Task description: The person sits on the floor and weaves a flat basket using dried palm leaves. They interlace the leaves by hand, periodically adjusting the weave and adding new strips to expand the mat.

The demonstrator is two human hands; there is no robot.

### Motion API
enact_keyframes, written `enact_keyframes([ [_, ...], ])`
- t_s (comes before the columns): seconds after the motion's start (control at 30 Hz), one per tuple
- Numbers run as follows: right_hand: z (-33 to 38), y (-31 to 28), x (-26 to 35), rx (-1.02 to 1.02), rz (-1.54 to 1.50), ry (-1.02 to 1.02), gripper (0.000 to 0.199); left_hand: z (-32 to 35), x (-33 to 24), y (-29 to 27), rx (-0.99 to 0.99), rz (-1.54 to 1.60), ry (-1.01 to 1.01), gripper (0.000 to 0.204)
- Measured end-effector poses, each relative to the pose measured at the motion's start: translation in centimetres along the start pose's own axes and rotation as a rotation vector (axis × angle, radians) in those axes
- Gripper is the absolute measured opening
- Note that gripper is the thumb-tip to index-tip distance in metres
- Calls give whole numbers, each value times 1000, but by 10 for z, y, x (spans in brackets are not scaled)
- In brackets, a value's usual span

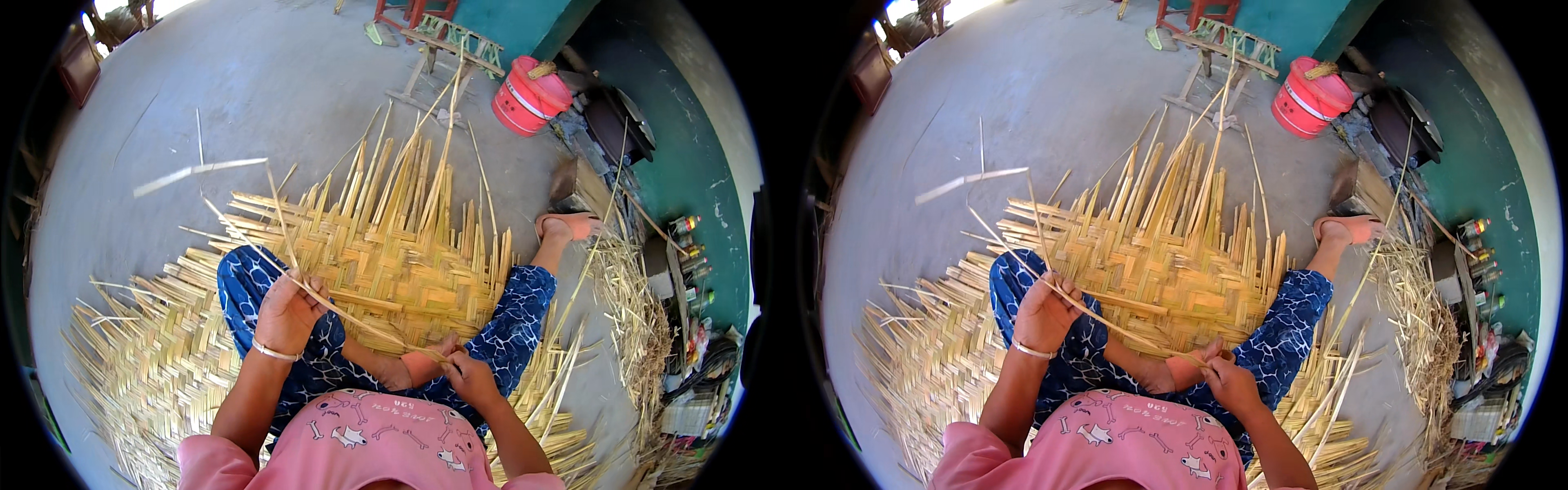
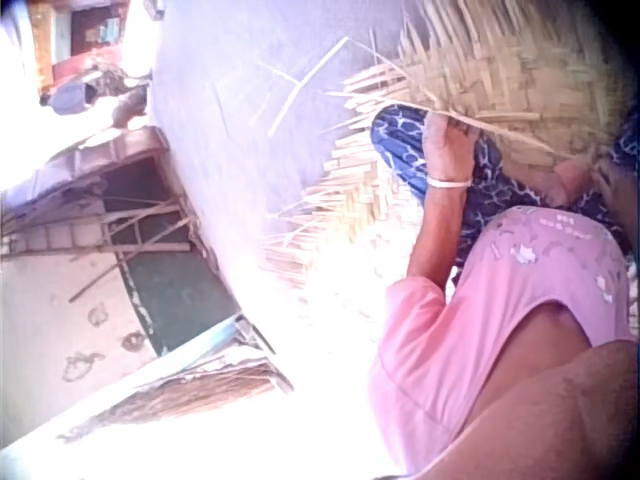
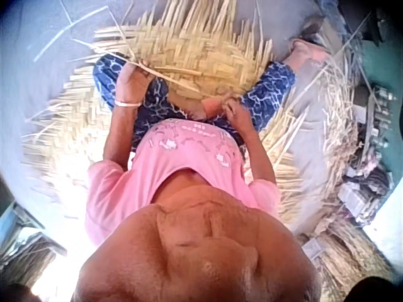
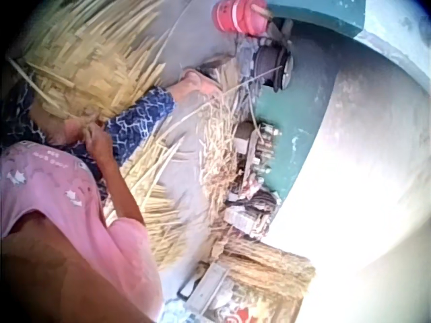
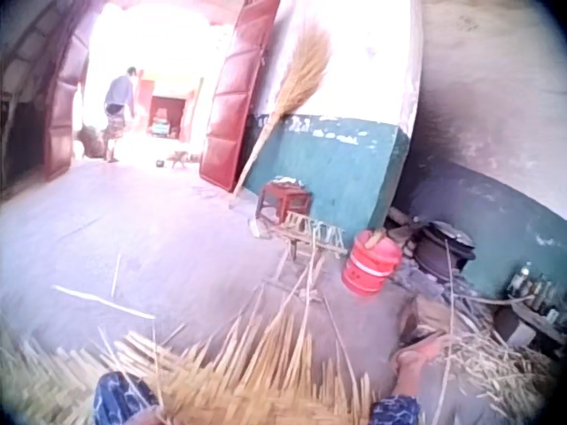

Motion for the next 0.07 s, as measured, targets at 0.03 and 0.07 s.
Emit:
enact_keyframes([
  [0.03,2,0,-1,-1,-29,11,18,1,-1,-2,-24,-29,-8,20],
  [0.07,3,0,-5,-1,-59,21,18,-2,-2,1,-11,-36,-10,20],
])
Point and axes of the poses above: each hand's wrist, its own z-axis away from the middle knuckle, its own y-axis out of the palm, x = y × z, the point moved 2 cm from there along -z, towards the middle knuckle, and after that the axes turned 14 degrees about -z, right-handed, at the moved point
